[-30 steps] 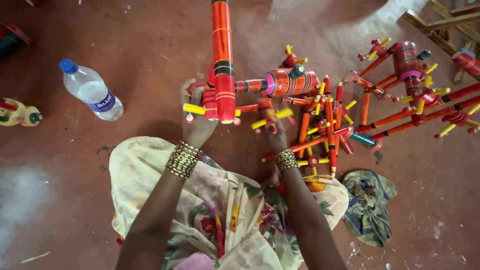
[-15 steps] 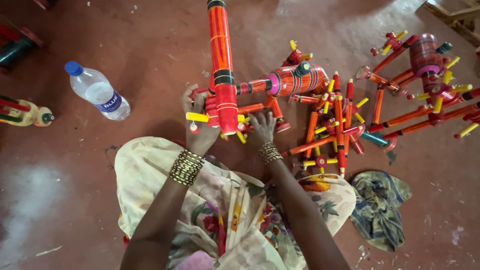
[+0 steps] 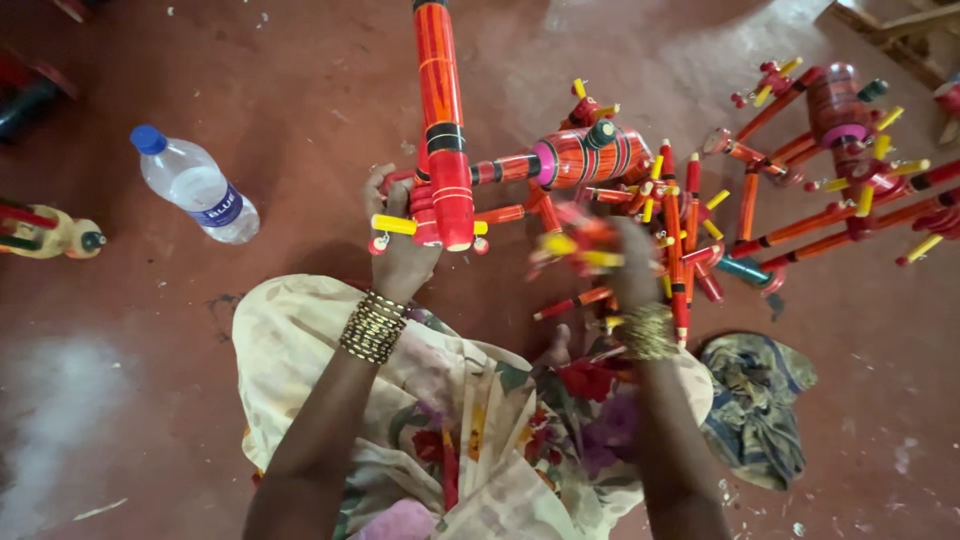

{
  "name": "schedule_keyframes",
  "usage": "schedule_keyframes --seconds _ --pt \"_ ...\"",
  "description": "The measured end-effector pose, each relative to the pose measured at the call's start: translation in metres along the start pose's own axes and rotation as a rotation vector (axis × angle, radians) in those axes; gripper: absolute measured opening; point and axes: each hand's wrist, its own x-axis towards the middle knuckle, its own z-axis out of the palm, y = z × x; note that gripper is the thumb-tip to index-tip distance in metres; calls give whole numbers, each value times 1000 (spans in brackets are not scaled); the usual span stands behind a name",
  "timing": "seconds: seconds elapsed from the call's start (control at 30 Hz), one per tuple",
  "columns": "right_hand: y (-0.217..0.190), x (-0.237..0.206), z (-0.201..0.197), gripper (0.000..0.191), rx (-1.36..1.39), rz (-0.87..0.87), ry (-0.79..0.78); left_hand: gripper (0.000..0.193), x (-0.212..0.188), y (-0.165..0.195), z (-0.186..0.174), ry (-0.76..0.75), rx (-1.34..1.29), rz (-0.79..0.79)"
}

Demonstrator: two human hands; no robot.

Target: The person assembles colorful wooden toy parts by hand, fitting rods and crosspieces together. The person handles multiple toy components, aligns them, and secures them into assembled units on the floor.

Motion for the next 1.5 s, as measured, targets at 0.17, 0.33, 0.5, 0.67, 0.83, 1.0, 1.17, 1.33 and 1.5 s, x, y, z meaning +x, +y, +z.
schedule_keyframes --seconds 0.17,0.33,0.5,0.67,0.83,1.0,1.17,1.33,1.5 --pt "69 -52 -108 36 -308 574 -76 52 2 1 2 32 35 46" --pt "120 -96 -116 39 -549 720 -174 54 3 4 3 26 22 15" --pt "120 -81 -105 26 -653 717 -122 54 3 1 2 3 -4 55" --pt "96 -29 -52 20 -515 382 110 50 3 0 5 32 7 44" --pt "52 -13 66 21 -152 468 -230 53 2 1 4 18 -10 14" --pt "24 -2 121 34 -177 446 -227 56 -2 -3 -4 13 64 41" --pt "22 19 136 47 580 976 75 57 -23 10 4 70 101 -37" --pt "16 33 139 64 -58 482 -116 70 -37 35 14 74 109 -62" --pt "-42 64 91 62 24 364 154 68 -29 45 15 39 166 -69"
